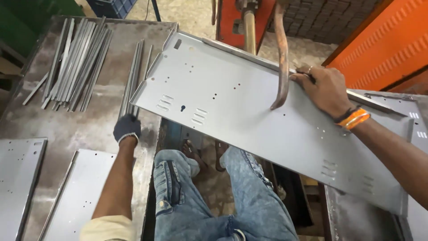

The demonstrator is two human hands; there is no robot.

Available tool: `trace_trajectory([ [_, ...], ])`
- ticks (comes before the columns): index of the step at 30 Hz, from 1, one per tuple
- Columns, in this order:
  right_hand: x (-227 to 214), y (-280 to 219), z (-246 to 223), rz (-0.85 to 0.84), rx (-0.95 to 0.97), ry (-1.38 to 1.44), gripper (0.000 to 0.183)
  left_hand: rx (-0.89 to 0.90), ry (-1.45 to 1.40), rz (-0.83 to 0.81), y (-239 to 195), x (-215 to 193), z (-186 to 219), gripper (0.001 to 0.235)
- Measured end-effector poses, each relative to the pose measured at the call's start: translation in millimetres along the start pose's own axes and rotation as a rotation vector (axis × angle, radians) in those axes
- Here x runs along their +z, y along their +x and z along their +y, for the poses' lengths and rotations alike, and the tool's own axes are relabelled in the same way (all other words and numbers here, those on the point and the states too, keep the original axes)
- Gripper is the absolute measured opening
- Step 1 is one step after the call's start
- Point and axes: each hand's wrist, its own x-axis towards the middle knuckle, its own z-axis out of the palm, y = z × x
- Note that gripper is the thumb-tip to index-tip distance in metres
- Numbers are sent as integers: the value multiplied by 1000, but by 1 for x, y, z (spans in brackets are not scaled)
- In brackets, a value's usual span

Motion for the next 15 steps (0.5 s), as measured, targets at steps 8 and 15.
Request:
trace_trajectory([
  [8, 10, -2, 7, -28, 94, 9, 33, -121, 283, 28, 7, 69, -34, 26],
  [15, 10, 2, 3, -12, 43, 14, 33, 59, 461, 46, -61, 34, 0, 31],
])
